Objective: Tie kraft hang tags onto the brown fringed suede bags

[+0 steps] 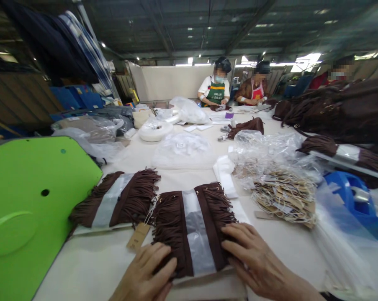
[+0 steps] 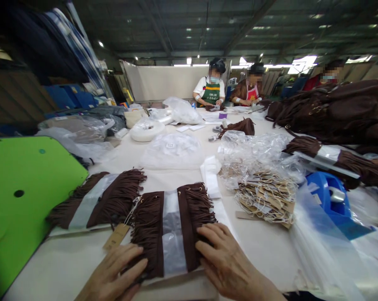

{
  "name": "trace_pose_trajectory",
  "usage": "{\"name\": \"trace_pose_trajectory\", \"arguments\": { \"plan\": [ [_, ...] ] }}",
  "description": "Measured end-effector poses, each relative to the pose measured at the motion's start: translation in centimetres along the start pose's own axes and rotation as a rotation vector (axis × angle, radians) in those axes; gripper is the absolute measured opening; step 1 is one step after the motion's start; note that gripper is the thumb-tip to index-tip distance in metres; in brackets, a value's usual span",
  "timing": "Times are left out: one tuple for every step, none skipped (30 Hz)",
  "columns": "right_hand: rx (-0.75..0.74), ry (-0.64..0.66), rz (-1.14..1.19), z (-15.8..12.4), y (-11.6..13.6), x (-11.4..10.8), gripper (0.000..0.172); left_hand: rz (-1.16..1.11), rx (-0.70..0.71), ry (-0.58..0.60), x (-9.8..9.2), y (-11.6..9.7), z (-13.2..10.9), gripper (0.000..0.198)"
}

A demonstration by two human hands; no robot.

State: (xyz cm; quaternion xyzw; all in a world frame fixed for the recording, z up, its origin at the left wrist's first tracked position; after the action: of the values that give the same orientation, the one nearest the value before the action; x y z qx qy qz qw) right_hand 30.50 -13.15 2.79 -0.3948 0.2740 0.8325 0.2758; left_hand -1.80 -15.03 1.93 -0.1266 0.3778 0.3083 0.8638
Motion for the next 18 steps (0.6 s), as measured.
{"name": "trace_pose_trajectory", "arguments": {
  "plan": [
    [0.007, 0.005, 0.013, -0.1, 0.3, 0.2, 0.025, -0.022, 0.044, -0.009, 0.4, -0.2, 0.1, 0.021],
    [0.040, -0.025, -0.002, -0.3, 0.2, 0.3, 0.022, -0.049, 0.050, -0.002, 0.6, -0.3, 0.3, 0.020],
    [0.101, -0.085, -0.036, -0.7, -0.1, 0.4, 0.019, -0.077, 0.020, 0.013, 0.7, -0.3, 0.5, 0.018],
    [0.177, -0.154, -0.072, -1.3, -0.6, 0.5, 0.017, -0.097, -0.034, 0.029, 0.8, -0.2, 1.0, 0.016],
    [0.258, -0.210, -0.094, -1.8, -1.2, 0.6, 0.018, -0.107, -0.092, 0.043, 0.8, -0.1, 1.7, 0.012],
    [0.333, -0.237, -0.093, -2.2, -1.7, 0.8, 0.020, -0.117, -0.127, 0.053, 1.0, -0.1, 2.7, 0.009],
    [0.397, -0.228, -0.066, -2.4, -2.0, 1.1, 0.024, -0.139, -0.121, 0.050, 1.3, -0.2, 4.0, 0.011],
    [0.452, -0.192, -0.023, -2.5, -2.0, 1.5, 0.030, -0.168, -0.095, 0.049, 1.9, -0.4, 5.5, 0.016],
    [0.501, -0.146, 0.026, -2.3, -1.9, 1.8, 0.039, -0.220, -0.052, 0.064, 2.8, -0.7, 7.3, 0.019],
    [0.548, -0.103, 0.073, -2.1, -1.6, 2.1, 0.047, -0.275, -0.033, 0.096, 3.9, -1.0, 9.1, 0.022],
    [0.596, -0.064, 0.121, -1.8, -1.2, 2.3, 0.057, -0.331, -0.018, 0.131, 5.1, -1.3, 10.9, 0.024],
    [0.647, -0.030, 0.174, -1.6, -0.9, 2.3, 0.065, -0.373, -0.021, 0.203, 6.5, -1.7, 12.5, 0.027],
    [0.691, -0.002, 0.231, -1.4, -0.6, 2.3, 0.072, -0.406, -0.023, 0.294, 7.9, -1.9, 14.0, 0.031],
    [0.722, 0.021, 0.284, -1.4, -0.3, 2.2, 0.077, -0.424, -0.029, 0.387, 9.1, -2.1, 15.2, 0.036],
    [0.737, 0.043, 0.326, -1.4, -0.1, 2.0, 0.080, -0.428, -0.032, 0.471, 10.2, -2.2, 16.1, 0.039],
    [0.747, 0.063, 0.346, -1.5, -0.1, 1.9, 0.083, -0.422, -0.031, 0.537, 11.2, -2.1, 16.9, 0.040],
    [0.760, 0.084, 0.343, -1.6, -0.1, 1.8, 0.085, -0.407, -0.032, 0.582, 11.9, -2.0, 17.5, 0.039],
    [0.774, 0.105, 0.330, -1.6, -0.2, 1.7, 0.088, -0.390, -0.030, 0.612, 12.4, -1.8, 18.0, 0.037]
  ]
}}
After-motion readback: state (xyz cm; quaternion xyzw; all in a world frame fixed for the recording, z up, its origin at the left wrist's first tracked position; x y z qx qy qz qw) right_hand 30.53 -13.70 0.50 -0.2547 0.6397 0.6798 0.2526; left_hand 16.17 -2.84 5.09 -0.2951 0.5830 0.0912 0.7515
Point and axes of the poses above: each hand's wrist, its own z-axis towards the middle knuckle, its own x-axis out of the palm, y = z × x, the point moved 1 cm from there along z, towards the middle knuckle, and after that the axes turned 12 degrees about -y, right-handed, at the moved point
